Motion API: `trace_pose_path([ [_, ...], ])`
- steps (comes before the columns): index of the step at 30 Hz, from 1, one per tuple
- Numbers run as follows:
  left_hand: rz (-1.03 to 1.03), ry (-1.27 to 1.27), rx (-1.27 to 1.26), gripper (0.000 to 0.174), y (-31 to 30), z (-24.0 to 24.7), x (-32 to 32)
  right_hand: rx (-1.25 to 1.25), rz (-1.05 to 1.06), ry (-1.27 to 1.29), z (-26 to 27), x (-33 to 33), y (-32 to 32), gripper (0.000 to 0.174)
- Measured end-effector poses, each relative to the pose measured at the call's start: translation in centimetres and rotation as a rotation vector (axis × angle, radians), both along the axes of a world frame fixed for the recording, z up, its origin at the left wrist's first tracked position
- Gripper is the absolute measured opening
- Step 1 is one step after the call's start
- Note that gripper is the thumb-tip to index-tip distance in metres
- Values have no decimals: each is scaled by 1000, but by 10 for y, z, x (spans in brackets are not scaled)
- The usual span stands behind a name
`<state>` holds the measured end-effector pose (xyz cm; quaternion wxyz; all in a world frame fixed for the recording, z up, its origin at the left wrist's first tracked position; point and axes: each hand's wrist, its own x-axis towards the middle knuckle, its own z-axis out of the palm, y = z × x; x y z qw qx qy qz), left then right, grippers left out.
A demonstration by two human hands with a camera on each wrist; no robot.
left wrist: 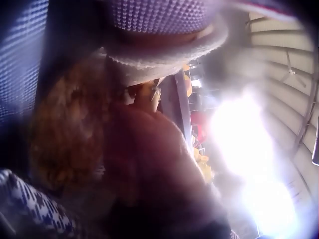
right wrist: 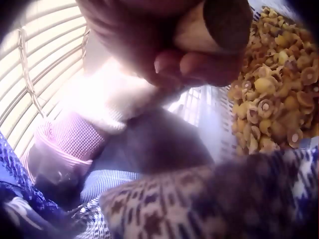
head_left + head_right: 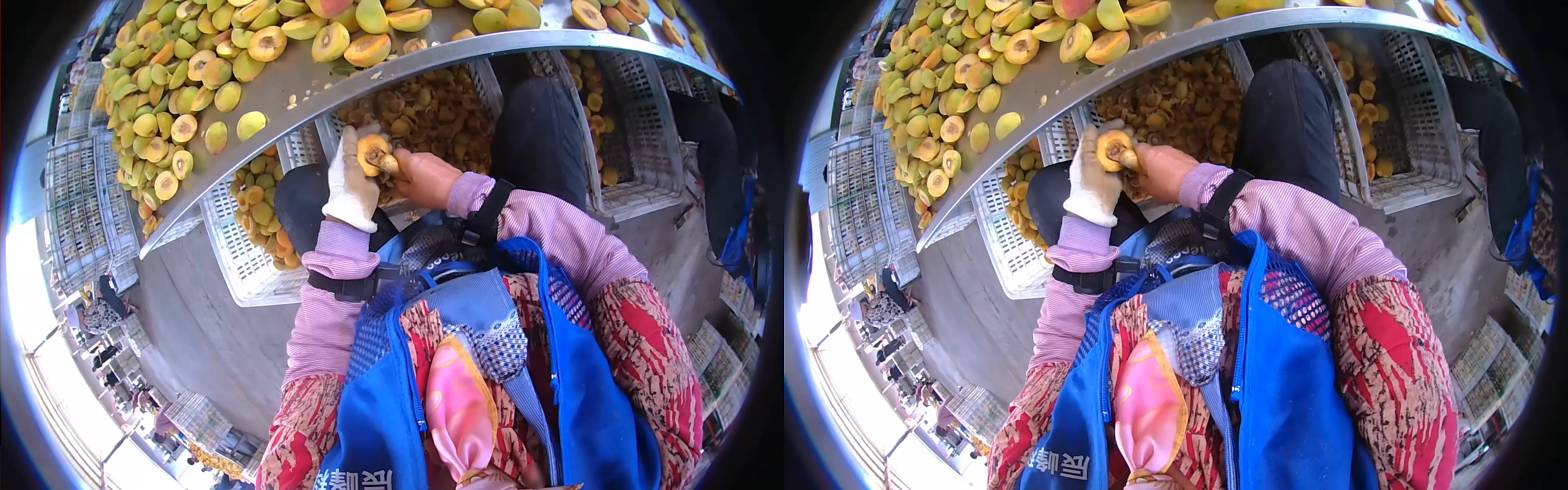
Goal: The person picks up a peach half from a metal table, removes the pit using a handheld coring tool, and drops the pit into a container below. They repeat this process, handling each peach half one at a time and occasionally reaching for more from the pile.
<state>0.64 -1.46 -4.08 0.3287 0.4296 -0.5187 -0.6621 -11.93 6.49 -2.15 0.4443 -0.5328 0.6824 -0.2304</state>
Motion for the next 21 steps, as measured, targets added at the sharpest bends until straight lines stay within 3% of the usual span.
trace_pose_path([
  [1, -210, -323, -487, 21, 0, -15, 5, -1, -1, 6, 0, -2, -1, 24],
  [3, -231, -403, -566, 22, 1, -4, -4, 33, -6, 10, 3, -1, -1, 24],
  [5, 219, 201, 294, 22, 5, 4, -17, 28, -11, 29, 7, 3, 0, 26],
  [6, 314, 284, 416, 24, 5, 4, -19, 43, -17, 5, 5, 6, 0, 28],
  [8, 380, 202, 253, 26, 8, -3, -19, -60, -14, -55, -15, 13, 2, 27],
  [9, 394, 199, 202, 27, 11, -2, -17, -60, -16, -57, 5, 10, 0, 27],
  [11, 329, 176, 97, 27, 11, 4, -13, 322, -13, -396, 39, -1, -3, 22],
  [12, 264, 157, -7, 27, 11, 8, -13, 284, -35, -427, 36, 0, -2, 19],
  [16, 147, 109, -1, 28, 14, 20, -15, 362, 23, -531, 25, -5, 2, 24],
  [18, 109, 169, 73, 29, 12, 22, -14, 385, 43, -732, 18, -10, 3, 22],
  [19, 71, 236, 145, 30, 12, 23, -15, 381, 43, -731, 17, -11, 3, 22],
  [21, 21, 219, 51, 31, 13, 24, -18, 320, 35, -608, 25, -12, 4, 19],
])
